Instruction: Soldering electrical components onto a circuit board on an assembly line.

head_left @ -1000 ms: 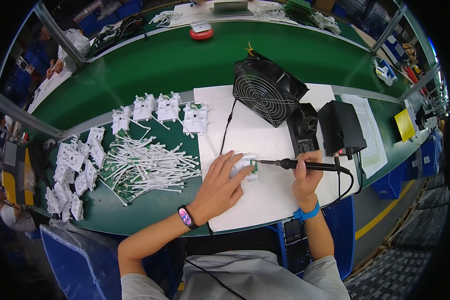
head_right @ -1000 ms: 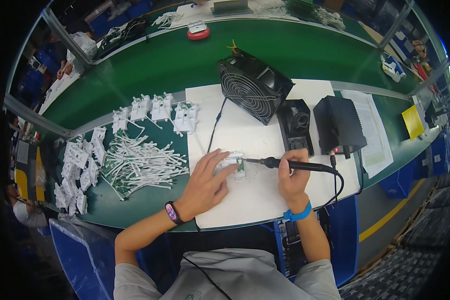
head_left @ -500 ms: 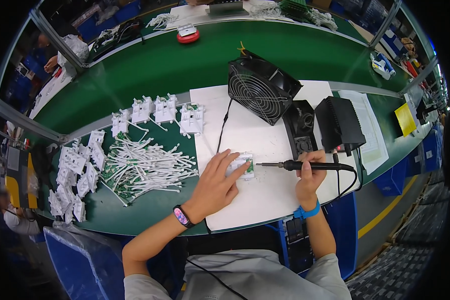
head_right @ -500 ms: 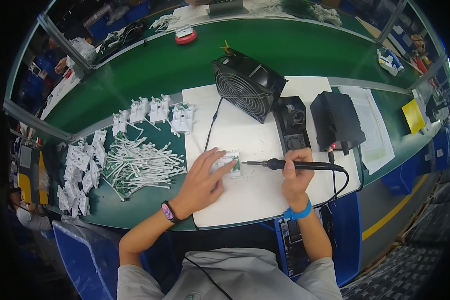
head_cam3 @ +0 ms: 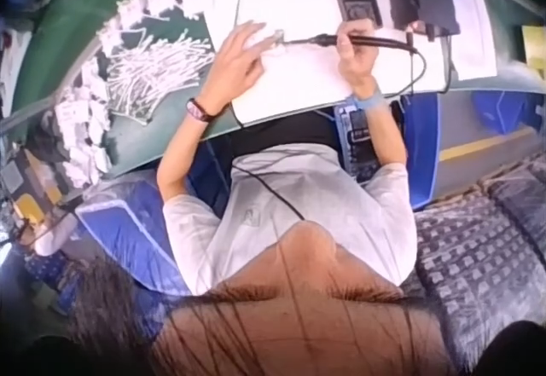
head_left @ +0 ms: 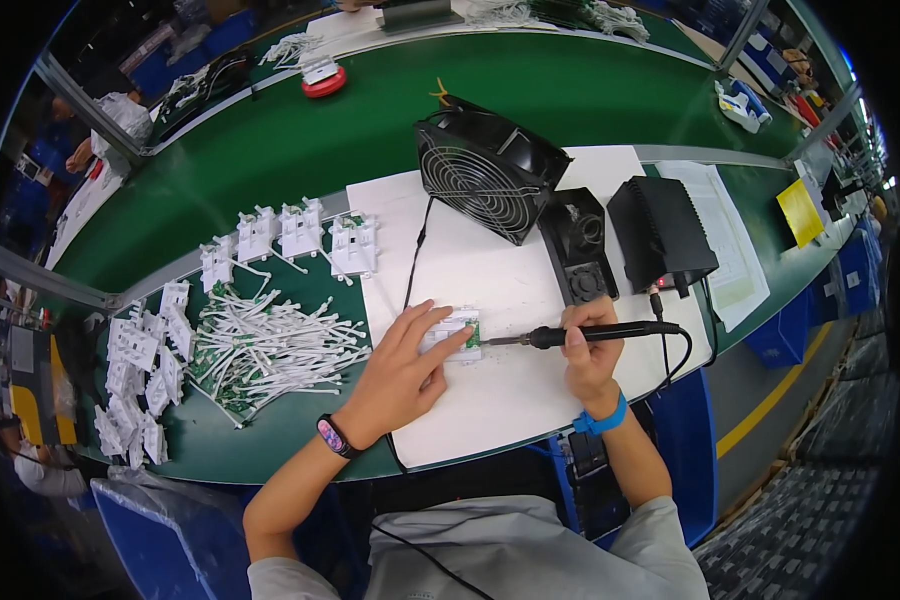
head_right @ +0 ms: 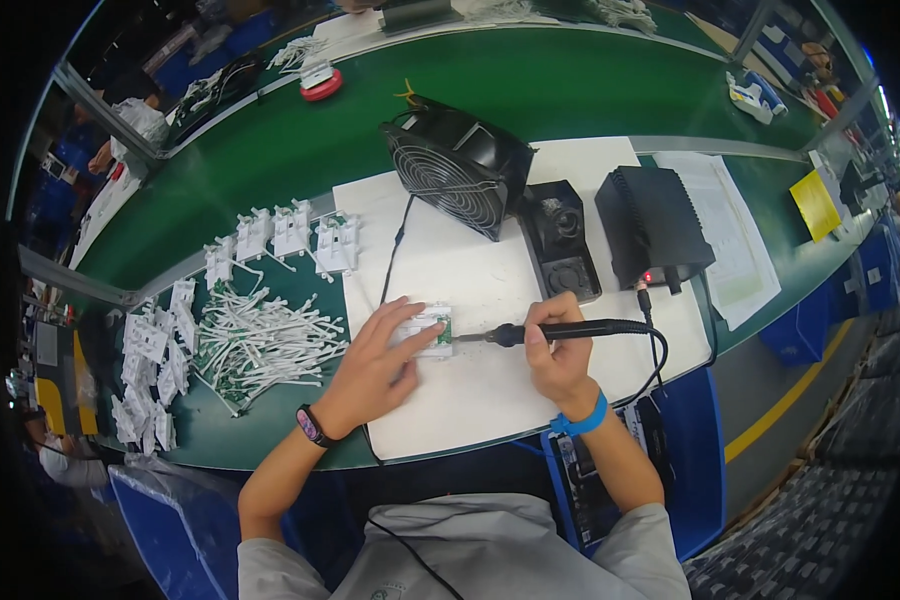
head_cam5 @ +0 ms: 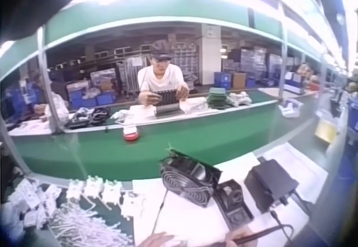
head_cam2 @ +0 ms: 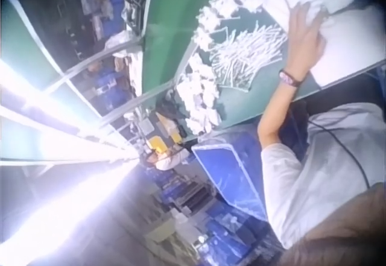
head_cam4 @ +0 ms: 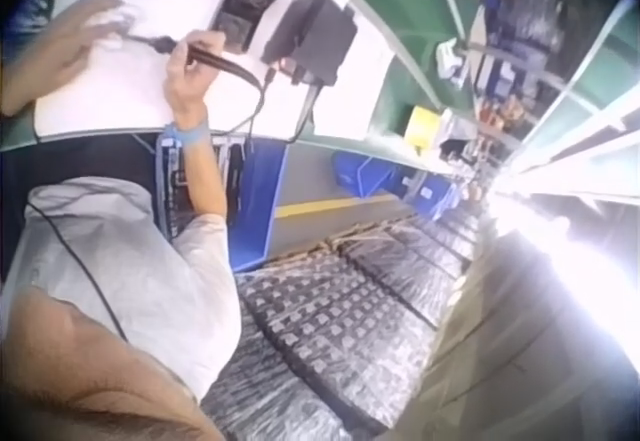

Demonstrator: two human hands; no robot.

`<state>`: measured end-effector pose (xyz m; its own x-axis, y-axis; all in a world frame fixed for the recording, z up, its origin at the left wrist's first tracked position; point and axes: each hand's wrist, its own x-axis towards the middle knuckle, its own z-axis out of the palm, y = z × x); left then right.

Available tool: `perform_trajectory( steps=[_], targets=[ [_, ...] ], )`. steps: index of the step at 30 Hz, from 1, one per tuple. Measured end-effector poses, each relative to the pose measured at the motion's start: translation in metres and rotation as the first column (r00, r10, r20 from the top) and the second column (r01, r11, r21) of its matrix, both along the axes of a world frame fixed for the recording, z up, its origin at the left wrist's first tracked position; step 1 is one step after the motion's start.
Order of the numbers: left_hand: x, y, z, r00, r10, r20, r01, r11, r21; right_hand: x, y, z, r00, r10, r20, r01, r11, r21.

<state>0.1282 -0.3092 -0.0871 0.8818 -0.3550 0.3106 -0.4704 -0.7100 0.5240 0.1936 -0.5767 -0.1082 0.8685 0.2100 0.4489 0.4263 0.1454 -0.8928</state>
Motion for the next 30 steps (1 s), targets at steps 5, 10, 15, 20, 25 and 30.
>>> perform_trajectory(
  steps=[5, 10, 15, 20, 25, 30],
  targets=[
    [0.0003, 0.0006, 0.0017, 1.0, 0.015, -0.016, -0.015, 1.0, 0.017, 0.001, 0.0, -0.0006, 1.0, 0.009, -0.003, -0.009, 1.0, -0.023],
    [0.0001, 0.0003, 0.001, 1.0, 0.013, -0.009, -0.012, 1.0, 0.009, 0.0, 0.0012, 0.0015, 1.0, 0.015, -0.007, -0.015, 1.0, -0.005],
    [-0.0005, 0.0005, -0.0002, 1.0, 0.011, 0.0, -0.011, 1.0, 0.005, 0.0, 0.0002, -0.0004, 1.0, 0.018, -0.016, -0.018, 1.0, -0.011],
    [-0.0006, 0.0005, -0.0003, 1.0, 0.009, 0.001, -0.009, 1.0, 0.006, -0.0002, 0.001, -0.0002, 1.0, 0.01, -0.012, -0.01, 1.0, 0.011],
    [-0.0011, 0.0002, 0.0009, 1.0, 0.011, -0.008, -0.011, 1.0, 0.004, -0.0005, 0.0016, -0.0001, 0.999, 0.023, -0.034, -0.022, 1.0, 0.011],
    [-0.0011, 0.0008, -0.0001, 1.0, 0.011, -0.006, -0.011, 1.0, 0.005, 0.0003, 0.0013, -0.0026, 0.999, 0.023, -0.036, -0.022, 1.0, 0.019]
  ],
)
